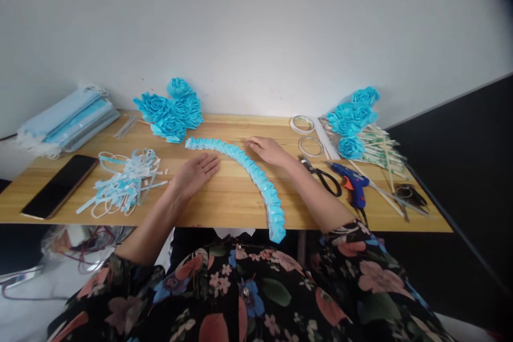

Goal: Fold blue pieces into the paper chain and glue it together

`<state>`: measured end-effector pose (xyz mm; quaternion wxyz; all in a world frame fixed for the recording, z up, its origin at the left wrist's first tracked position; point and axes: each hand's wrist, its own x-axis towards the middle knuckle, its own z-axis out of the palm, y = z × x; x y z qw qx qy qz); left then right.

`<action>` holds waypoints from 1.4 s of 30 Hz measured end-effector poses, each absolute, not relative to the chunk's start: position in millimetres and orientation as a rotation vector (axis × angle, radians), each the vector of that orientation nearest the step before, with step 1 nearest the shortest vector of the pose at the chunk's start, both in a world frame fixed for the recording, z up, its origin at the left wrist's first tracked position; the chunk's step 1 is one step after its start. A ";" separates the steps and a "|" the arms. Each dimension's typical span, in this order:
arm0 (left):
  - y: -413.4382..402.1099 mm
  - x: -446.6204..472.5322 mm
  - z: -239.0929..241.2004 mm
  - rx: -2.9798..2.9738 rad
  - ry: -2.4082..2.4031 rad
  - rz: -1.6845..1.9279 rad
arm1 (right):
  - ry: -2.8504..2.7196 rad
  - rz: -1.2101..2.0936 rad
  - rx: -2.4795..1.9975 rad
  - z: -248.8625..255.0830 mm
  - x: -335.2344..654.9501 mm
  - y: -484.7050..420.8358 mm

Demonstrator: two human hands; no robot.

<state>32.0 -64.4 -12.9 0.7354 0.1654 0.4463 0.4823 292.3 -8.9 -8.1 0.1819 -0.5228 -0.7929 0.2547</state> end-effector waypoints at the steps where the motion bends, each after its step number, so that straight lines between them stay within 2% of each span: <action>1: -65.3 29.7 -11.8 0.345 0.994 1.074 | -2.255 0.712 -1.470 -8.5 287.7 -3.9; 16: -71.1 30.9 -11.6 0.269 0.989 1.090 | -2.433 0.615 -1.493 -10.3 230.7 32.6; 26: -37.1 66.6 -12.0 0.316 0.821 1.072 | -2.038 0.941 -1.181 8.0 257.7 20.2; 35: 2.1 101.6 7.1 0.865 0.730 1.440 | -1.526 1.163 -1.064 8.5 276.6 10.6; 42: 28.1 117.6 23.5 1.149 0.743 1.432 | -1.299 1.201 -0.946 22.0 284.7 22.0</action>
